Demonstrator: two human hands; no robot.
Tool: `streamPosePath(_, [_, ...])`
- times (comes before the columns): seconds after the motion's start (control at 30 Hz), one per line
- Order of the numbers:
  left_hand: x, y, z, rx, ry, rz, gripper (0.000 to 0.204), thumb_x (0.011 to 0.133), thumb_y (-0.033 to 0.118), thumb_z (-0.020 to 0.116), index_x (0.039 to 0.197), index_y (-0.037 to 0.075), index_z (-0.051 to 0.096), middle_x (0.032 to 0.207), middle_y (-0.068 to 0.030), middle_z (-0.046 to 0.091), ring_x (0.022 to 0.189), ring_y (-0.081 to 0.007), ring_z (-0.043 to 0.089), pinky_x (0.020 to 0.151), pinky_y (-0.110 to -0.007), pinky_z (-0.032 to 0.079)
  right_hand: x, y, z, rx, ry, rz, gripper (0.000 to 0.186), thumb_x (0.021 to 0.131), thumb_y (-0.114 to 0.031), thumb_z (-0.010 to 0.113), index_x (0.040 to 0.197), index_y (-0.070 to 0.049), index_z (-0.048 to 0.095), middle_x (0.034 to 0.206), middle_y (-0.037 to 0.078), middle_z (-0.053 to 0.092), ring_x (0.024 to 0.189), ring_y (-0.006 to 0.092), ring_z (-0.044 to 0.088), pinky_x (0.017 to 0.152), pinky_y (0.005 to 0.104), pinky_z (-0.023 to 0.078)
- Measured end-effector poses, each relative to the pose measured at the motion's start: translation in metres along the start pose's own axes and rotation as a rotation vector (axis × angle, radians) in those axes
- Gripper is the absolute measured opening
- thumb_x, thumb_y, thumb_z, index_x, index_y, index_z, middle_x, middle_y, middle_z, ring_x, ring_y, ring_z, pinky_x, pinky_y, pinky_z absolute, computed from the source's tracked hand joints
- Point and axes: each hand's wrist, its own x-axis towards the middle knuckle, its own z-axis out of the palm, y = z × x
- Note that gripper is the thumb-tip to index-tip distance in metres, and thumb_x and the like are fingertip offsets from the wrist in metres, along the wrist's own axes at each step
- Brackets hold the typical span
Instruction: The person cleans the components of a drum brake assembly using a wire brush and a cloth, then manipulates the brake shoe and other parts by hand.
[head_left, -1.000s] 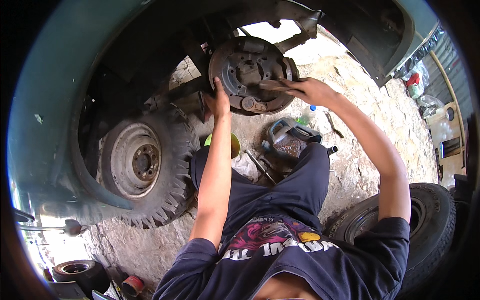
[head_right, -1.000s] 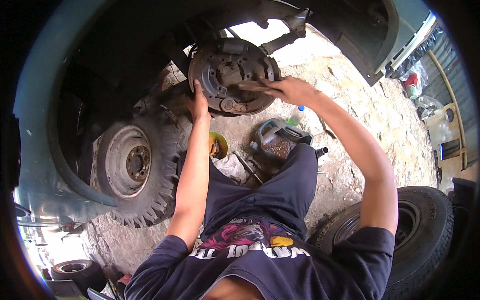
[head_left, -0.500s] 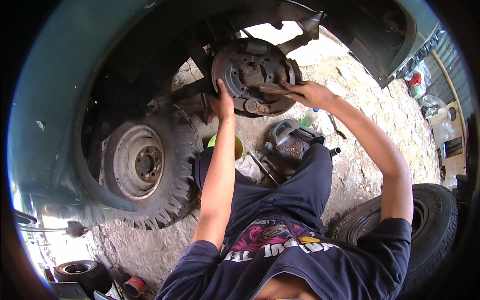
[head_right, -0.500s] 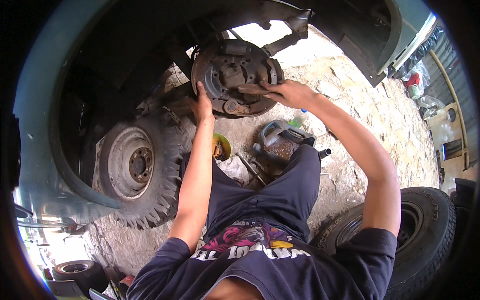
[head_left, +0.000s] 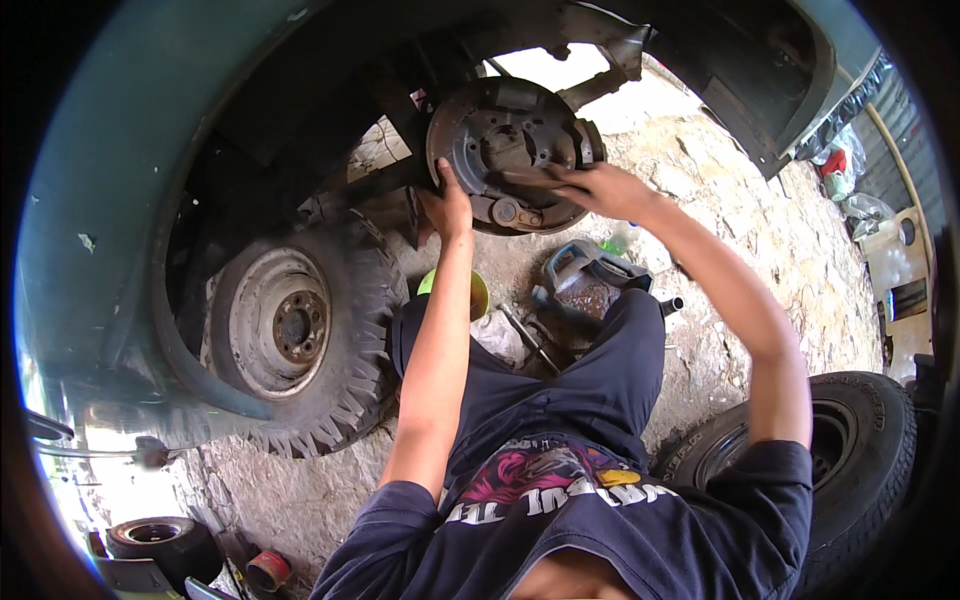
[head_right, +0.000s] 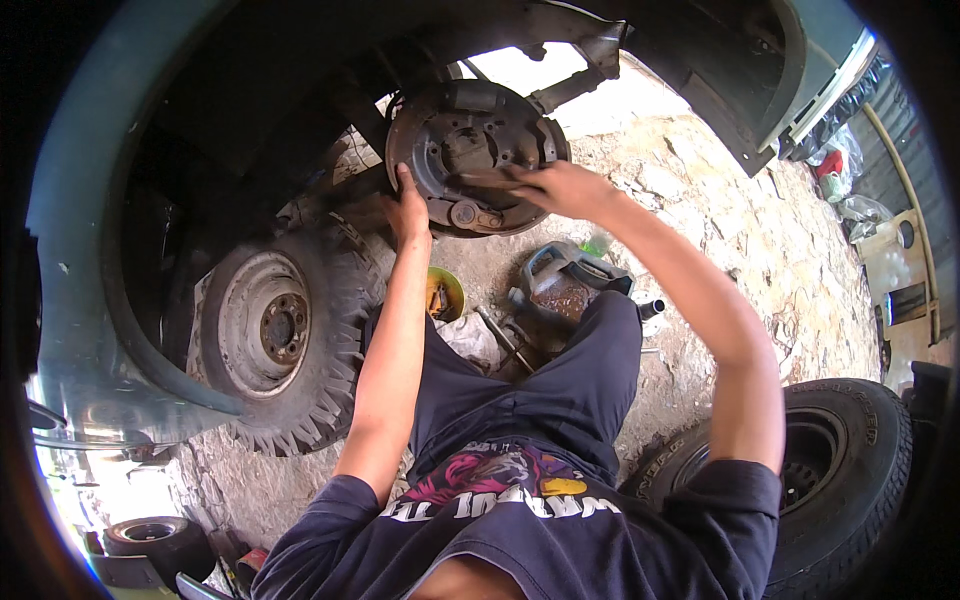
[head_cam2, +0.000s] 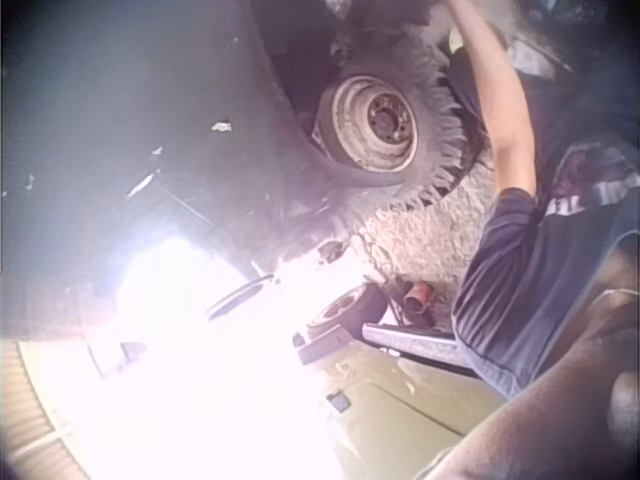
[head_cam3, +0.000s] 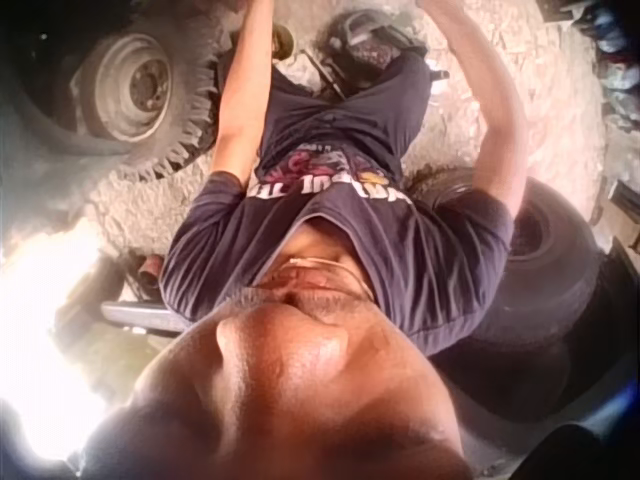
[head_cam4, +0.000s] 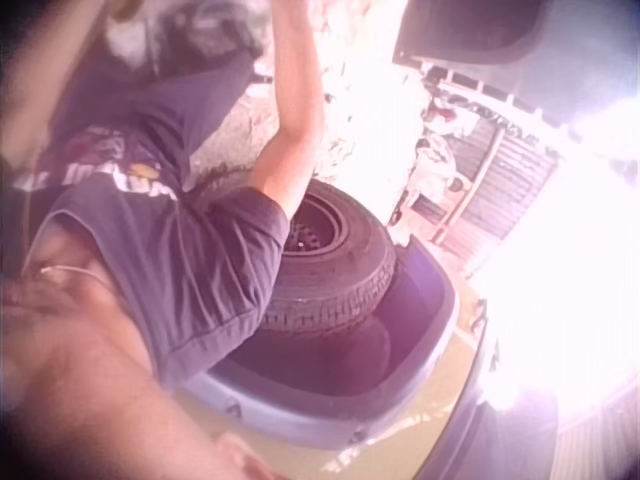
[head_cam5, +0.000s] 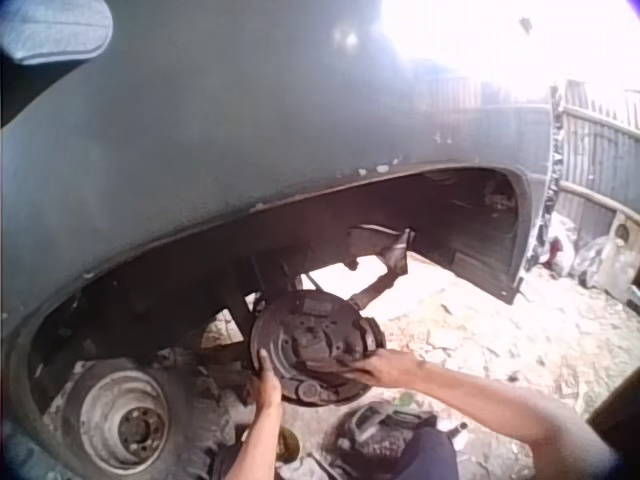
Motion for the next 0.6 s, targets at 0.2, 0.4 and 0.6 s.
streamPosePath(0.2, [0.009,-0.01,-0.017,0.066,-0.099,-0.067,0.089,0.092,0.055,0.062,0.143,-0.012,0.035,0.148,-0.0267,0.041,0.135,-0.0323,0.044,0.112,-0.038,0.034,0.007,-0.018,0.01,0.036,0.041,0.044,0.041,0.097,-0.034,0.058,0.135,-0.018,0.058,0.079,0.021,0.069,0.073,0.0384,0.068,0.07,0.0478,0.055])
streamPosePath(0.4, [-0.005,0.013,-0.001,0.128,-0.024,-0.09,0.088,0.092,0.057,0.06,0.14,-0.014,0.038,0.144,-0.0309,0.043,0.135,-0.0369,0.043,0.113,-0.041,0.031,-0.014,0.013,-0.013,0.0,-0.001,-0.013,0.042,0.097,-0.034,0.058,0.134,-0.012,0.058,0.079,0.019,0.069,0.07,0.035,0.068,0.07,0.0455,0.056])
streamPosePath(0.6, [0.005,-0.001,-0.001,0.105,-0.056,-0.077,0.087,0.092,0.058,0.057,0.139,-0.013,0.041,0.143,-0.0304,0.046,0.134,-0.0382,0.044,0.113,-0.042,0.03,0.014,-0.005,0.005,0.027,0.021,-0.025,0.04,0.097,-0.036,0.058,0.131,-0.017,0.06,0.086,0.019,0.07,0.081,0.037,0.068,0.075,0.0462,0.055])
